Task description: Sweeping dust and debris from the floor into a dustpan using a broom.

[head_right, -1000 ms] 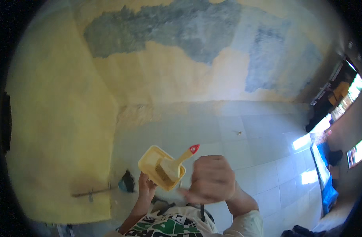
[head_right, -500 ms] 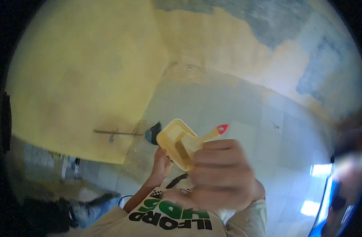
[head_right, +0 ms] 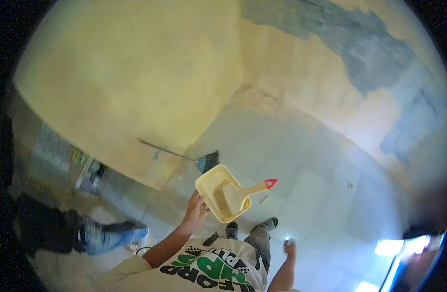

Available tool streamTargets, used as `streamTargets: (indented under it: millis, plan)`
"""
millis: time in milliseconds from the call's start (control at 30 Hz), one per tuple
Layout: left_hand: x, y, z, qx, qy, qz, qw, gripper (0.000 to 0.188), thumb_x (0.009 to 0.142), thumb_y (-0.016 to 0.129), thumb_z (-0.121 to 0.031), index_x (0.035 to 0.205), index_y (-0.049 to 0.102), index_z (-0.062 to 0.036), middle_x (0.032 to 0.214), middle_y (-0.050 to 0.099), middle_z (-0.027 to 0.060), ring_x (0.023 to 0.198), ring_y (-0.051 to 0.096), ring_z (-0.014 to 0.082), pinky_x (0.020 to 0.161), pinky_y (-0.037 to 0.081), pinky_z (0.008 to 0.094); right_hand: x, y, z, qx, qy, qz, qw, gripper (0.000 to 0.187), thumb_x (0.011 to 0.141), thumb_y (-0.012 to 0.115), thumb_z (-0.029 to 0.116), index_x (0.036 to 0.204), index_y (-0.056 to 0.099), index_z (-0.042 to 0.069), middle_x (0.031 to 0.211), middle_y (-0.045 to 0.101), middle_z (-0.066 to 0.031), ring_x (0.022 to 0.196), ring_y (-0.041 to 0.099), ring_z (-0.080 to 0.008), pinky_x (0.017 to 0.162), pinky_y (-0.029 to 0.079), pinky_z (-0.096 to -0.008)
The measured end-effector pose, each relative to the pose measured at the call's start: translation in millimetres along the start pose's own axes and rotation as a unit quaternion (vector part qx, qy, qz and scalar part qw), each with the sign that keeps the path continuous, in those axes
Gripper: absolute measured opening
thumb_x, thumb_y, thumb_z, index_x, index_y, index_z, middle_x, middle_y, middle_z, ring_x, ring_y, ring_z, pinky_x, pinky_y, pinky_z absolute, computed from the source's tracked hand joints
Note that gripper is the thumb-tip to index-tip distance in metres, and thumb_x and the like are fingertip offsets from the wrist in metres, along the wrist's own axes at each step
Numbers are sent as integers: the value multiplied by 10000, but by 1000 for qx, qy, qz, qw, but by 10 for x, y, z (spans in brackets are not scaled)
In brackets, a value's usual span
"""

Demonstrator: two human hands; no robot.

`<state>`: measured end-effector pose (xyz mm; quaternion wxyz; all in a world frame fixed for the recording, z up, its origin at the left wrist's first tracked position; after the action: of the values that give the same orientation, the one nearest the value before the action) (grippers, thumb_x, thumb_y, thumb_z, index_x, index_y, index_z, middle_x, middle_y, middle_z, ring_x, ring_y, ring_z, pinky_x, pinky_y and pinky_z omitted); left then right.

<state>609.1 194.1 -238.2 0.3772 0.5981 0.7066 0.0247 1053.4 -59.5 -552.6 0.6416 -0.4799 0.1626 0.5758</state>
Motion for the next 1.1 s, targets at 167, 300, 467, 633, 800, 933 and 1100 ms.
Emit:
streamTargets:
  millis: [167, 300, 467, 633, 800, 933, 1100]
  plan:
    - [-306, 574, -280, 42, -34, 19, 998, 443, 866, 511, -177, 1262, 336, -85, 1151, 487, 68, 1006, 552, 183, 754, 539, 367, -2680, 19, -1169, 194, 439, 65, 875, 202, 857, 531, 222, 1011, 538, 92, 826, 586, -105, 512, 483, -183, 431, 407, -339]
    - [-50, 706, -387, 36, -93, 86, 991, 427, 857, 508, -161, 1245, 349, -80, 1145, 490, 67, 1027, 546, 179, 758, 547, 359, -3441, 501, -1327, 312, 493, -10, 812, 147, 816, 576, 172, 927, 542, 82, 711, 545, -89, 486, 470, -184, 413, 411, -340]
    - [-410, 1457, 173, 48, -149, 154, 976, 392, 854, 507, -150, 1214, 368, -83, 1123, 501, 65, 1004, 559, 169, 761, 559, 354, -3093, -245, -912, 246, 288, -110, 919, 131, 807, 547, 148, 881, 554, 41, 661, 557, -66, 502, 508, -136, 392, 417, -291]
    - [-886, 2124, 864, 80, -187, 181, 962, 369, 854, 486, -130, 1203, 376, -85, 1114, 512, 57, 991, 569, 159, 768, 561, 342, -2755, -1133, -220, 210, 132, -121, 961, 173, 806, 531, 185, 797, 566, 15, 642, 571, -57, 535, 546, -129, 449, 438, -275]
    - [-1328, 2386, 1487, 73, -189, 172, 964, 365, 847, 490, -143, 1195, 391, -95, 1124, 517, 55, 988, 571, 155, 769, 556, 343, -2942, -1448, -1055, 188, 111, -169, 961, 190, 787, 522, 183, 729, 566, 8, 587, 565, -60, 501, 543, -136, 446, 437, -271]
    - [-1663, 2584, 1918, 72, -176, 148, 971, 433, 843, 502, -193, 1249, 379, -104, 1135, 515, 54, 954, 582, 161, 739, 551, 314, -3286, -1234, -2759, 76, 249, -36, 965, 293, 809, 541, 251, 653, 551, 4, 536, 563, -99, 425, 516, -172, 393, 417, -320]
    - [-1761, 2598, 2086, 62, -167, 141, 974, 412, 848, 480, -146, 1241, 368, -94, 1131, 512, 72, 971, 575, 169, 779, 549, 358, -4055, -821, -3541, 258, 486, 58, 833, 379, 876, 462, 372, 964, 485, 4, 762, 563, -121, 571, 569, -249, 482, 464, -378]
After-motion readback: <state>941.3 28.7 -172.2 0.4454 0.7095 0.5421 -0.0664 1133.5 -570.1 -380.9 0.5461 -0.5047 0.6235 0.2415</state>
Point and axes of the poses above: each hand's wrist, its own x-axis towards the middle knuckle, its own y-axis out of the palm, z = x × y, the point moved 6 cm from there along x, towards the middle knuckle
